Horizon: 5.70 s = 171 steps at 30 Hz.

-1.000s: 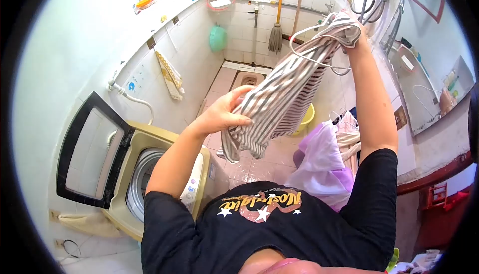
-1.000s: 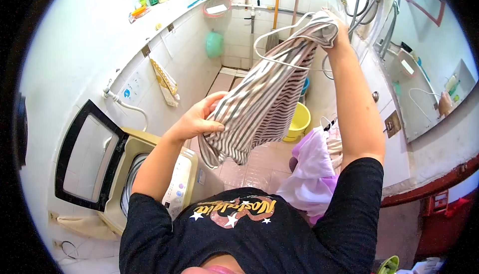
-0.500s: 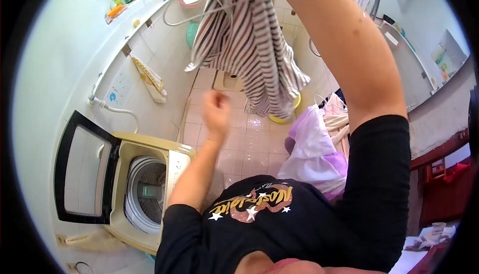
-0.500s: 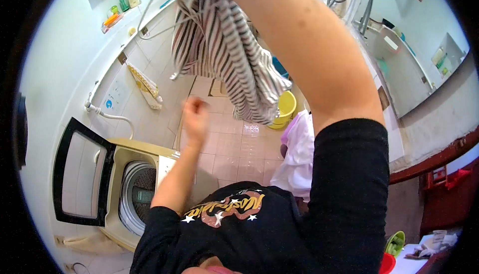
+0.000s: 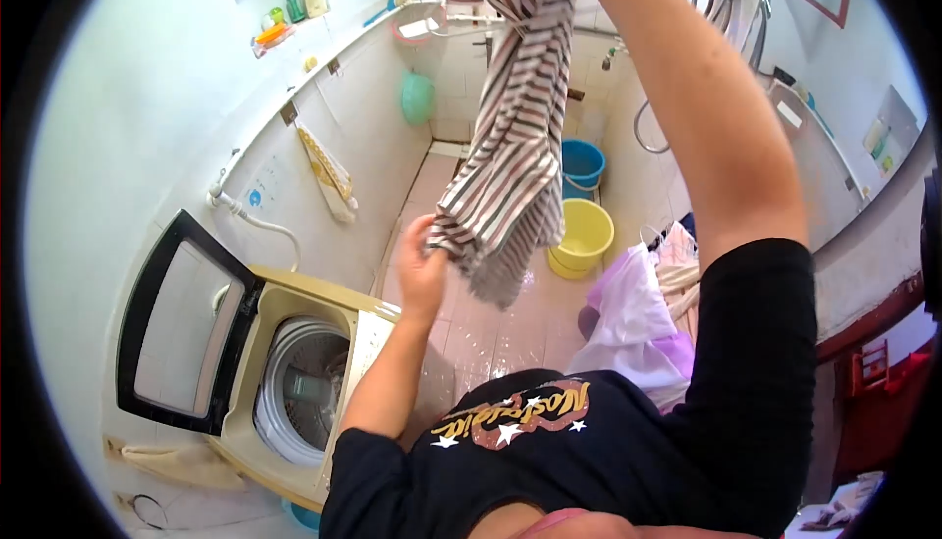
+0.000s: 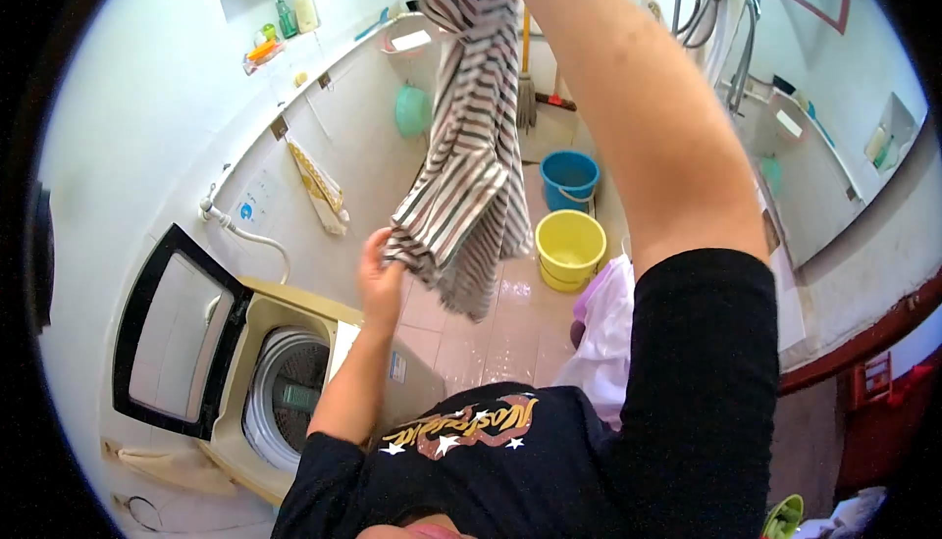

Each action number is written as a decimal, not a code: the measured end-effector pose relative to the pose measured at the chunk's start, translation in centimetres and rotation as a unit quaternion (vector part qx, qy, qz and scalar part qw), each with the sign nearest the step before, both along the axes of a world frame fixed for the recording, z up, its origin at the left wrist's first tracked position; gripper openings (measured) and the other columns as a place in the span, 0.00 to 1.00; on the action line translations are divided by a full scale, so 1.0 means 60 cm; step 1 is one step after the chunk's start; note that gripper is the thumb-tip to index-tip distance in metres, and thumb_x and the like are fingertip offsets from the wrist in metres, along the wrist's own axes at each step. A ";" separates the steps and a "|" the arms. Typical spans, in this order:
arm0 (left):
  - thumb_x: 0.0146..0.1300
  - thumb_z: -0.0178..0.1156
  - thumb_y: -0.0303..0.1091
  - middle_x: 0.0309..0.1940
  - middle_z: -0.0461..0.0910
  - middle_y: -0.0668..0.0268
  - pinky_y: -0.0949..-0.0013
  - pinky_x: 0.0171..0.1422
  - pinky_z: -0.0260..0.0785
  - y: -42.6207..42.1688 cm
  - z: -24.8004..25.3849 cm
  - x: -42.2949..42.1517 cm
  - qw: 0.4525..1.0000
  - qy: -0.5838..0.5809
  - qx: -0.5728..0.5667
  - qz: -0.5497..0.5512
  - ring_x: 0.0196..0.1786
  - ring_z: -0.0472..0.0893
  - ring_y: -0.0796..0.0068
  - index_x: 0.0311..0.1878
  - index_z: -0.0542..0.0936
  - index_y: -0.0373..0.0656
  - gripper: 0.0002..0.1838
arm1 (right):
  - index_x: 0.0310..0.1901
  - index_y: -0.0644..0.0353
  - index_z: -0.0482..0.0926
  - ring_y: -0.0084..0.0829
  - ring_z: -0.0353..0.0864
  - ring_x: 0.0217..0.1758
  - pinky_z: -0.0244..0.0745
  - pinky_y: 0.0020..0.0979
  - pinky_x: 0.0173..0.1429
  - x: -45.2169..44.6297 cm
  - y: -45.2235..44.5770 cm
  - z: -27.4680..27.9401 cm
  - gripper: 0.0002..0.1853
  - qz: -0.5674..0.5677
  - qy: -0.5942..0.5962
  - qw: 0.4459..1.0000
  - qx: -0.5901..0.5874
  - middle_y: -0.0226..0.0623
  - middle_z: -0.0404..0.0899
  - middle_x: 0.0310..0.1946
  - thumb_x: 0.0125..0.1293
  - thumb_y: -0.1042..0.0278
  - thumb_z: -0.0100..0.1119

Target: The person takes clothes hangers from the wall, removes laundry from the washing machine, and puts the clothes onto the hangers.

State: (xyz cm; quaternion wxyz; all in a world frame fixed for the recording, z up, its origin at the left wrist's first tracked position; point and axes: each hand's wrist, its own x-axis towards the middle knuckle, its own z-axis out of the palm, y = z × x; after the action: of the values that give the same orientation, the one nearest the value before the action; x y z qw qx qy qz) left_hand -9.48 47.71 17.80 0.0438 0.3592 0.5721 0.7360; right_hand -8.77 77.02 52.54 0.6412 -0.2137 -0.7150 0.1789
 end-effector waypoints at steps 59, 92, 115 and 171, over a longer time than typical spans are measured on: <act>0.60 0.55 0.34 0.26 0.77 0.71 0.79 0.35 0.66 0.032 0.342 -0.087 0.952 0.161 -0.260 -0.015 0.28 0.73 0.84 0.36 0.78 0.37 0.09 | 0.50 0.60 0.71 0.16 0.63 0.16 0.58 0.16 0.19 0.193 -0.217 -0.303 0.12 0.766 0.102 0.621 -0.127 0.41 0.77 0.29 0.69 0.67 0.46; 0.54 0.59 0.42 0.27 0.77 0.61 0.65 0.42 0.69 0.060 0.192 -0.124 0.847 0.493 -0.197 -0.033 0.35 0.77 0.64 0.36 0.80 0.40 0.14 | 0.42 0.68 0.74 0.16 0.69 0.18 0.64 0.18 0.19 0.193 -0.142 -0.256 0.13 0.438 -0.450 0.723 -0.289 0.36 0.79 0.28 0.58 0.69 0.55; 0.50 0.64 0.36 0.44 0.78 0.56 0.64 0.53 0.68 0.127 -0.134 -0.121 0.782 0.156 -0.485 -0.360 0.47 0.77 0.64 0.54 0.72 0.39 0.26 | 0.27 0.60 0.74 0.16 0.59 0.08 0.51 0.21 0.11 0.615 -0.084 -0.561 0.09 0.024 -0.096 0.846 -0.524 0.33 0.75 0.18 0.61 0.64 0.51; 0.63 0.46 0.34 0.35 0.76 0.60 0.58 0.39 0.73 -1.037 0.660 -0.479 0.288 0.320 -0.435 0.791 0.38 0.79 0.60 0.37 0.75 0.47 0.08 | 0.39 0.60 0.79 0.51 0.78 0.38 0.72 0.44 0.44 0.136 -0.455 -0.640 0.17 0.303 -0.701 0.646 0.010 0.54 0.79 0.31 0.60 0.54 0.53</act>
State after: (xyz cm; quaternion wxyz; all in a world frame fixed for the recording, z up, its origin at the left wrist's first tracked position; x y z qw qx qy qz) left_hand -38.24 -14.53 57.43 -0.5967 -0.1320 0.7828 -0.1170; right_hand -0.63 49.73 14.15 -0.1391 -0.0404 -0.9776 0.1525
